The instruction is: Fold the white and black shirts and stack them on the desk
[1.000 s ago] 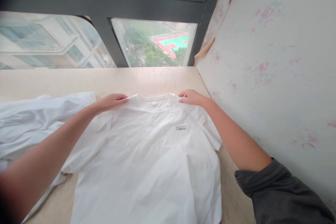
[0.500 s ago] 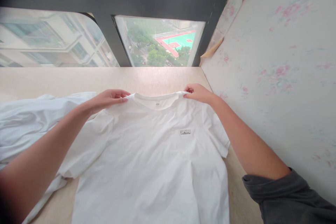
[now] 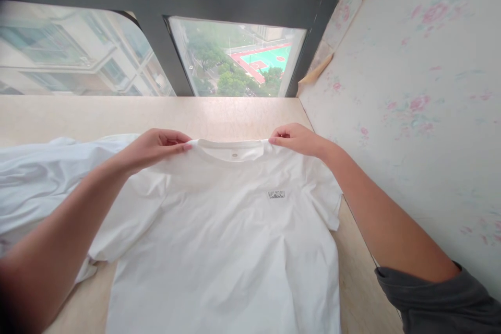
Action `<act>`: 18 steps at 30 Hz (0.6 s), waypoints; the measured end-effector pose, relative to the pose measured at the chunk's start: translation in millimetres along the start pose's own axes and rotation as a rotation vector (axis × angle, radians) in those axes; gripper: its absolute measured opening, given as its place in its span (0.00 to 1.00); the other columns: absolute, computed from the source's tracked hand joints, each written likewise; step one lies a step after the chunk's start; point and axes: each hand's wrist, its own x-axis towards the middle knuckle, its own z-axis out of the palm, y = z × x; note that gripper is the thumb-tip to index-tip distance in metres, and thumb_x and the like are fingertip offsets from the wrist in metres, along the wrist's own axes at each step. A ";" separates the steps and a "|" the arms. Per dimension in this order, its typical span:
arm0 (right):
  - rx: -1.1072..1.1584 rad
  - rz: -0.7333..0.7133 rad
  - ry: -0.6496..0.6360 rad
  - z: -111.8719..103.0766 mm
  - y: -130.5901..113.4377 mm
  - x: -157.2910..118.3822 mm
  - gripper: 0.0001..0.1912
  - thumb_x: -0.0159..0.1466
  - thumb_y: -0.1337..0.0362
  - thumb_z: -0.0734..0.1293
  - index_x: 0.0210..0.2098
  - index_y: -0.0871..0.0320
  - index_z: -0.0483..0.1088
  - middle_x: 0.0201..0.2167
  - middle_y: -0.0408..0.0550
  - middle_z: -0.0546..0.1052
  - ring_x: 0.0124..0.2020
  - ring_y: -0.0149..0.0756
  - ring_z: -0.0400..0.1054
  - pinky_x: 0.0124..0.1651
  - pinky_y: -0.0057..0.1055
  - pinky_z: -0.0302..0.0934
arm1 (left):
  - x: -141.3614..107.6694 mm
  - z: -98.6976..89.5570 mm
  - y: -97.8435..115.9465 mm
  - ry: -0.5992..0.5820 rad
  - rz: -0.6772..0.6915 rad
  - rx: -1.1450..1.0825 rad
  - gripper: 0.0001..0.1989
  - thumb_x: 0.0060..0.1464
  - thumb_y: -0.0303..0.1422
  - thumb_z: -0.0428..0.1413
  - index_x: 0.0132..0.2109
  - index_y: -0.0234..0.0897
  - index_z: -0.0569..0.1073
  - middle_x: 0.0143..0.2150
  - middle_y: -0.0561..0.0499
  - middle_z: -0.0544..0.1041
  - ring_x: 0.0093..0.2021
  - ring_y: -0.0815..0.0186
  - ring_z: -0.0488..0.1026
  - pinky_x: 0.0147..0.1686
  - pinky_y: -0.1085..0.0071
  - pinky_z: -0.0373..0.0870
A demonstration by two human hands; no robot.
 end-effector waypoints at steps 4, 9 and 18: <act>-0.016 -0.038 0.090 -20.2 -24.1 -38.5 0.23 0.63 0.41 0.65 0.31 0.54 0.74 0.28 0.46 0.73 0.30 0.34 0.64 0.30 0.30 0.56 | -46.9 -12.9 21.5 0.150 -0.006 -0.037 0.25 0.47 0.58 0.59 0.42 0.44 0.81 0.31 0.52 0.79 0.33 0.58 0.77 0.28 0.68 0.70; 0.061 -0.200 0.127 -42.9 -54.6 -80.5 0.17 0.67 0.46 0.65 0.35 0.53 0.74 0.31 0.47 0.75 0.32 0.36 0.67 0.33 0.32 0.60 | -82.6 -25.9 45.9 0.363 0.189 -0.015 0.18 0.46 0.52 0.64 0.30 0.41 0.79 0.28 0.52 0.77 0.29 0.65 0.72 0.26 0.71 0.66; -0.044 -0.011 0.142 -1.1 -4.2 9.1 0.17 0.60 0.48 0.69 0.36 0.55 0.78 0.36 0.45 0.80 0.38 0.38 0.72 0.40 0.31 0.62 | 8.9 -19.1 8.5 0.177 0.015 0.230 0.16 0.51 0.46 0.60 0.39 0.39 0.80 0.33 0.50 0.81 0.32 0.64 0.74 0.28 0.73 0.63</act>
